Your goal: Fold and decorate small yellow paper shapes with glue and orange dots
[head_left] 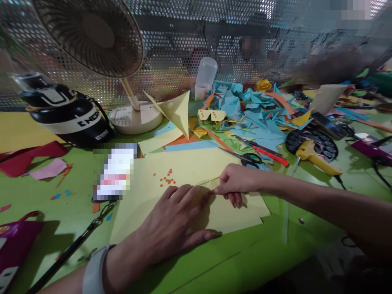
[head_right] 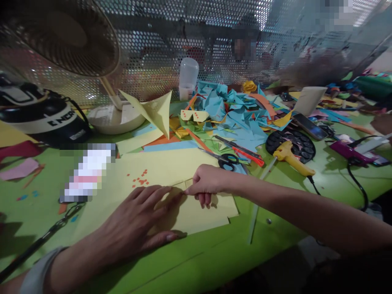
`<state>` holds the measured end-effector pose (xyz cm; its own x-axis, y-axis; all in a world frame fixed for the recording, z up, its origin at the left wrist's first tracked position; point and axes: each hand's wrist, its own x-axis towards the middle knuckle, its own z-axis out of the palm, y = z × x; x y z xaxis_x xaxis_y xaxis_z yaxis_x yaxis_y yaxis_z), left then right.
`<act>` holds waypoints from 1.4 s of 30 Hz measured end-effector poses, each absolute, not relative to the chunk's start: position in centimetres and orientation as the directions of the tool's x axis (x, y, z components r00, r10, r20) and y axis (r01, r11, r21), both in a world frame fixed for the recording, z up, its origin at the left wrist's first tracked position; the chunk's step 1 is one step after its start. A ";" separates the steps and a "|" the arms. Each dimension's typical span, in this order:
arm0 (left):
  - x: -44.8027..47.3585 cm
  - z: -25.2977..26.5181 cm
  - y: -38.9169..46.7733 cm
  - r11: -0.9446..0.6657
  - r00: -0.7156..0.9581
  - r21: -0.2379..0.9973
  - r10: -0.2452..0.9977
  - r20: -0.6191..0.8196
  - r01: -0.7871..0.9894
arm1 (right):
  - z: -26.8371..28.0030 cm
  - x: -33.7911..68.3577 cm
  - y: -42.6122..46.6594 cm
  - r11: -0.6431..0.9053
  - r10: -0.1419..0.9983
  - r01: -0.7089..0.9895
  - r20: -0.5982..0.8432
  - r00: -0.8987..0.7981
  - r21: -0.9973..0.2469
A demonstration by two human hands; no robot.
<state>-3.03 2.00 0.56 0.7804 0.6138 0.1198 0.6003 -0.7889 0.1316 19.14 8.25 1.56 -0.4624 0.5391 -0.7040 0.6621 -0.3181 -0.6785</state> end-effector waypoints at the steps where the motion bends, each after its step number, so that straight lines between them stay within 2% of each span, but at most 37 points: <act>1: -3.0 0.5 2.0 -0.787 0.778 0.133 0.616 0.121 0.602 | 1.6 19.2 8.3 -0.319 0.534 0.660 -0.705 -0.467 -0.680; 8: -3.1 0.5 1.9 -0.785 0.781 0.142 0.618 0.094 0.604 | 1.9 19.5 8.8 -0.308 0.484 0.662 -0.712 -0.509 -0.683; 14: -4.8 1.7 2.0 -0.823 0.826 0.190 0.557 0.090 0.534 | 1.1 19.9 9.2 -0.340 0.463 0.630 -0.707 -0.534 -0.698; 16: -4.9 2.6 2.2 -0.803 0.812 0.226 0.579 0.078 0.551 | 0.9 19.9 9.3 -0.340 0.462 0.632 -0.709 -0.533 -0.697; 18: -4.3 3.4 2.5 -0.657 0.702 0.356 0.712 0.004 0.664 | 0.8 19.9 9.3 -0.341 0.465 0.629 -0.707 -0.533 -0.699; 19: -3.7 3.6 2.8 -0.515 0.607 0.447 0.790 -0.081 0.731 | 0.8 19.9 9.3 -0.342 0.466 0.625 -0.704 -0.536 -0.702; 20: -3.0 3.8 3.1 -0.327 0.537 0.562 0.804 -0.256 0.759 | 0.8 19.9 9.3 -0.343 0.465 0.621 -0.701 -0.540 -0.705; 21: -2.3 3.8 3.5 -0.119 0.496 0.658 0.757 -0.425 0.744 | 0.8 19.8 9.3 -0.345 0.462 0.616 -0.700 -0.545 -0.708; 22: -1.5 3.6 3.8 0.053 0.478 0.701 0.694 -0.538 0.712 | 0.9 19.8 9.3 -0.347 0.460 0.613 -0.698 -0.548 -0.710; 24: -0.4 3.0 4.5 0.209 0.466 0.716 0.633 -0.618 0.666 | 1.1 19.7 9.2 -0.346 0.465 0.610 -0.695 -0.549 -0.713; 30: 0.7 1.5 5.2 0.330 0.441 0.679 0.563 -0.699 0.656 | 1.6 19.6 8.8 -0.322 0.480 0.617 -0.685 -0.548 -0.718; 42: -1.0 1.3 5.1 0.311 0.445 0.667 0.550 -0.707 0.677 | 1.2 19.9 8.6 -0.300 0.503 0.597 -0.655 -0.564 -0.744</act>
